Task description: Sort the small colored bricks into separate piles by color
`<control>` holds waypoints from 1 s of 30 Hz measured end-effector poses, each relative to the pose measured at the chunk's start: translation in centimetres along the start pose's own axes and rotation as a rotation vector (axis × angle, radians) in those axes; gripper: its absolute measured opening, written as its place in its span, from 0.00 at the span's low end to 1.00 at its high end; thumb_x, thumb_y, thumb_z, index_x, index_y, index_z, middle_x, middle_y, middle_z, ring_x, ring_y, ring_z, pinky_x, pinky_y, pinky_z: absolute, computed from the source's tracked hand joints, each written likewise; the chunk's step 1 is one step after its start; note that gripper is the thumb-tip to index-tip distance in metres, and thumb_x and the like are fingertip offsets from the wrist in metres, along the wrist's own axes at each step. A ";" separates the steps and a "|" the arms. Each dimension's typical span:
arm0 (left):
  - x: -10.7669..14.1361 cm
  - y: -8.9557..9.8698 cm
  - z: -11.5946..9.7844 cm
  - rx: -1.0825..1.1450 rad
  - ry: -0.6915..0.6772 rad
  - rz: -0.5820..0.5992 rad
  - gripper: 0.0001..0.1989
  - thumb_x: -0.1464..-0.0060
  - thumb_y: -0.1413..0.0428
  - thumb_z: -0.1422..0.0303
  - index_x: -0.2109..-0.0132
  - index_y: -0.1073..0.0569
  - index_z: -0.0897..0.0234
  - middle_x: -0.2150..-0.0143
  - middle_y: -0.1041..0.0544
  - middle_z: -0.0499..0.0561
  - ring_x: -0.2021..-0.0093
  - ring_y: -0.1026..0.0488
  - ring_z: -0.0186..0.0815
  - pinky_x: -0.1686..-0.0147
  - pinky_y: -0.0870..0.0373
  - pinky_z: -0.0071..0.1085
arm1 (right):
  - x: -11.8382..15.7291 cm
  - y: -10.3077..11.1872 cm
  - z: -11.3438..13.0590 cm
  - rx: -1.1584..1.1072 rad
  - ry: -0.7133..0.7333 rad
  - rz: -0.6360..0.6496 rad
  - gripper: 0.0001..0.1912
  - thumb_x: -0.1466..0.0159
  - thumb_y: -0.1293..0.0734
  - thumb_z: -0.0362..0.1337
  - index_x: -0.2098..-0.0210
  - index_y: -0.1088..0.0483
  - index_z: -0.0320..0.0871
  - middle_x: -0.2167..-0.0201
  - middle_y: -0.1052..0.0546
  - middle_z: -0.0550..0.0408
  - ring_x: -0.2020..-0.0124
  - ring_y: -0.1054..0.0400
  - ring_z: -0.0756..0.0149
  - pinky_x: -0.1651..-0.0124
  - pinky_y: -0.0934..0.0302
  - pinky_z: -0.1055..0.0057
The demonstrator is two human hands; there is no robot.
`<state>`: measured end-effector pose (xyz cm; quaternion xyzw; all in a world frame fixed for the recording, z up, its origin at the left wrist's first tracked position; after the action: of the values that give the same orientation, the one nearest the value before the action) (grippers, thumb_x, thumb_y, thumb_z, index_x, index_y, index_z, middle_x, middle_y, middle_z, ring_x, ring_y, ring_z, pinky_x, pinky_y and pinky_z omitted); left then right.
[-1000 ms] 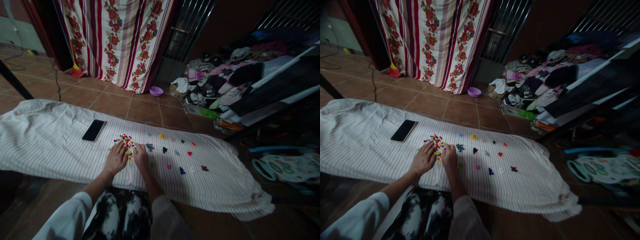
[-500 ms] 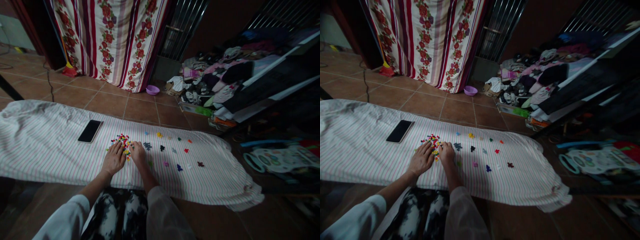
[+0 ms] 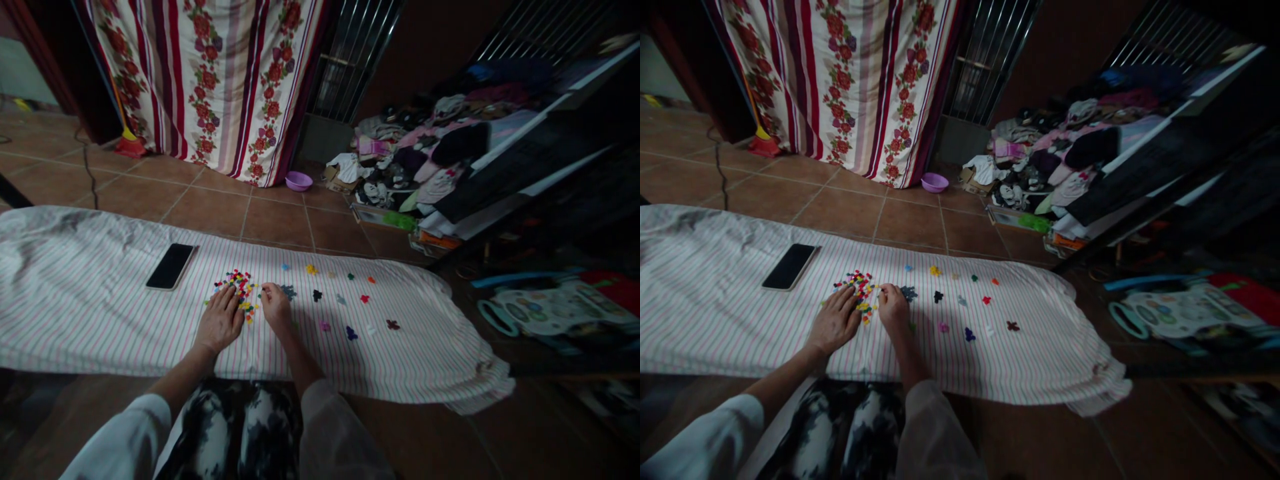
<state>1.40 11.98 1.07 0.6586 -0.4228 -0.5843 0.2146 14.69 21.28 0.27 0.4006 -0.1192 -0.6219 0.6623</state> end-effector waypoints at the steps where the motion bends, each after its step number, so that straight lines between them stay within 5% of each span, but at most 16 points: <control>1: 0.0 0.0 -0.1 -0.004 -0.002 0.003 0.17 0.40 0.52 0.64 0.47 0.30 0.64 0.41 0.29 0.62 0.35 0.38 0.49 0.40 0.35 0.52 | -0.1 0.2 -0.1 -0.011 -0.002 0.001 0.12 0.37 0.41 0.31 0.60 0.27 0.45 0.63 0.23 0.52 0.61 0.28 0.63 0.56 0.36 0.70; 17: 0.0 0.2 -0.2 -0.062 -0.039 -0.023 0.17 0.40 0.51 0.64 0.47 0.30 0.66 0.42 0.28 0.63 0.36 0.37 0.50 0.40 0.34 0.50 | 0.3 5.7 -3.7 0.076 0.019 -0.125 0.17 0.33 0.45 0.34 0.56 0.26 0.42 0.61 0.22 0.49 0.58 0.30 0.62 0.52 0.38 0.68; 25: 0.1 0.2 -0.2 -0.060 -0.048 -0.022 0.18 0.40 0.51 0.63 0.48 0.29 0.69 0.42 0.28 0.64 0.36 0.36 0.50 0.40 0.35 0.49 | -0.4 10.5 -8.2 0.266 -0.006 -0.274 0.14 0.36 0.41 0.33 0.59 0.24 0.42 0.62 0.22 0.49 0.59 0.35 0.60 0.53 0.41 0.67; 30: 0.1 0.2 -0.1 -0.068 -0.048 -0.025 0.18 0.40 0.51 0.63 0.48 0.28 0.69 0.42 0.28 0.64 0.36 0.36 0.50 0.40 0.35 0.50 | -1.2 11.5 -10.8 0.332 -0.069 -0.222 0.13 0.39 0.40 0.30 0.63 0.24 0.42 0.63 0.21 0.49 0.59 0.35 0.59 0.52 0.43 0.67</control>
<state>1.48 11.81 1.20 0.6419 -0.3993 -0.6168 0.2193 29.89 25.41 1.45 0.4935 -0.1976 -0.6763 0.5099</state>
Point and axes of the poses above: each hand's wrist, its own x-axis away from the middle knuckle, its own y-axis out of the back of the hand, z = x × y, the point moved 10 cm from there along -x, towards the middle knuckle
